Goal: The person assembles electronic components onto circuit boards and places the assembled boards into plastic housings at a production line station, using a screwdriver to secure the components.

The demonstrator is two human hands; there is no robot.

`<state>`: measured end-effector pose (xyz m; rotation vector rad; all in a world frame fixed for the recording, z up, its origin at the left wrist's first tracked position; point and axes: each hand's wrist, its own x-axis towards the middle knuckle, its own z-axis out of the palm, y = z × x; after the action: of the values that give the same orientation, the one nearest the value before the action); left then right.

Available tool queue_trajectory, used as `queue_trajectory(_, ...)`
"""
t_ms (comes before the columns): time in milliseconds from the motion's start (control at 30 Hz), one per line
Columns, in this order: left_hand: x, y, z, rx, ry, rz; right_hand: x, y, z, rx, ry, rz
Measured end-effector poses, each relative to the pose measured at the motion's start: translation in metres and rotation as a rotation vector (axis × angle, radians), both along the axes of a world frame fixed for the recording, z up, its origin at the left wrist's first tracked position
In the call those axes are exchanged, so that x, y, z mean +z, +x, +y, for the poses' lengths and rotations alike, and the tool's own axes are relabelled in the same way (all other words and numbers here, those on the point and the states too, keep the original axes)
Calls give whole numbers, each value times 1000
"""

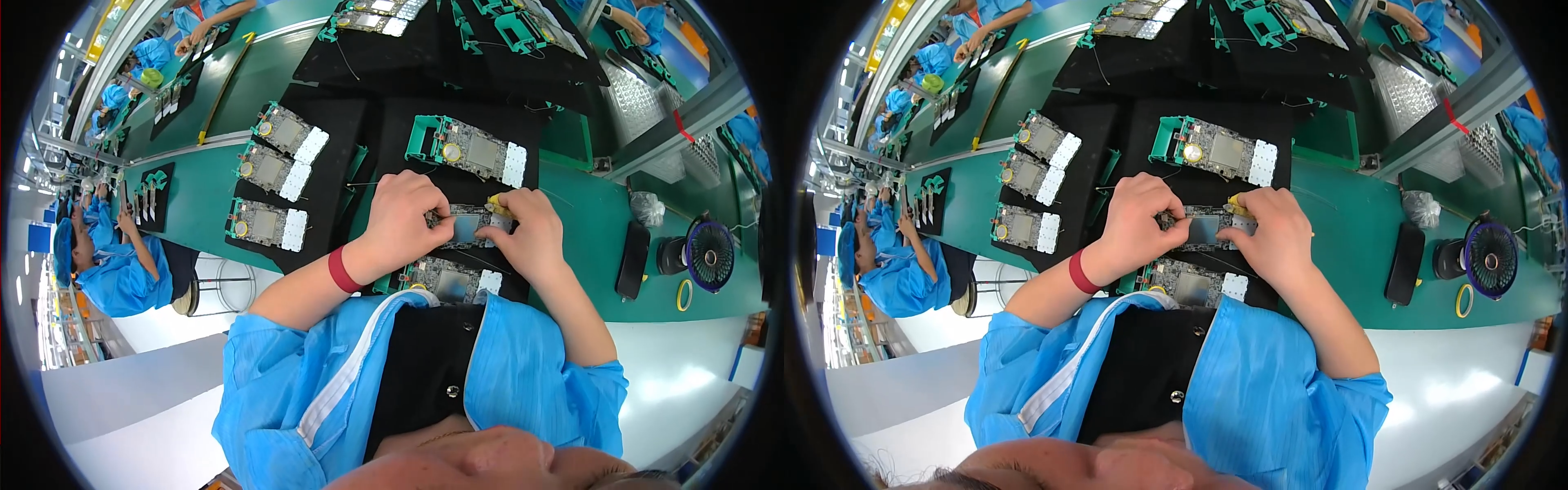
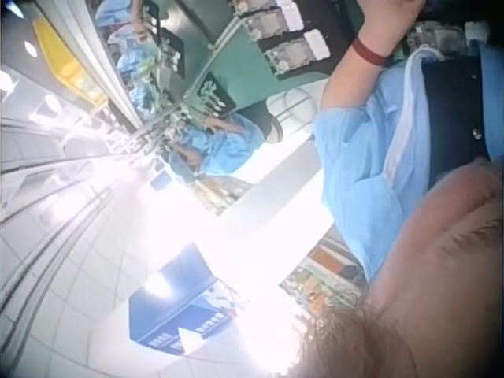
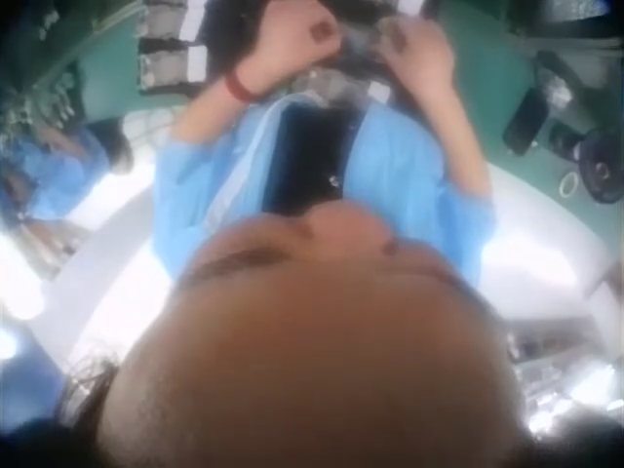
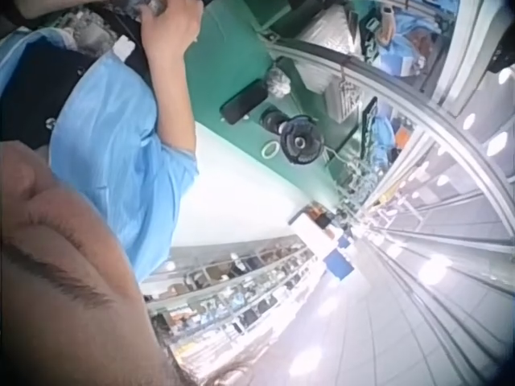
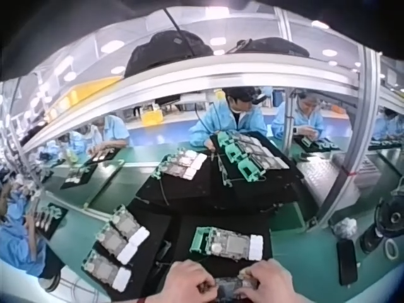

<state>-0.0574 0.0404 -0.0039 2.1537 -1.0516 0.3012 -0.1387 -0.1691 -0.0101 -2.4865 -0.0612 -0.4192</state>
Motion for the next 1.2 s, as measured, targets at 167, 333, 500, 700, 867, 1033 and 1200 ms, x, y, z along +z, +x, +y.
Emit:
queue_trajectory(167, -1, -1, 0, 17, 1, 8, 7, 1, 0, 54, -34, -48)
queue_trajectory(333, 7, 4, 5, -74, 37, 25, 7, 5, -1, 197, -89, -170)
queue_trajectory(500, 14, -4, 2, -33, 74, -7, 7, 5, 0, 209, -109, -194)
queue_trajectory(700, 9, -10, -1, 42, 51, -25, 6, 5, 1, 216, -114, -242)
queue_trajectory(867, 7, -11, -2, 60, 15, -56, 9, 7, 3, 259, -119, -290)
queue_trajectory(1033, 5, -13, -1, 66, 2, -58, 6, 16, 6, 320, -99, -322)
queue_trajectory(1200, 4, -17, 2, 46, 22, -26, 9, 18, 8, 311, -63, -188)
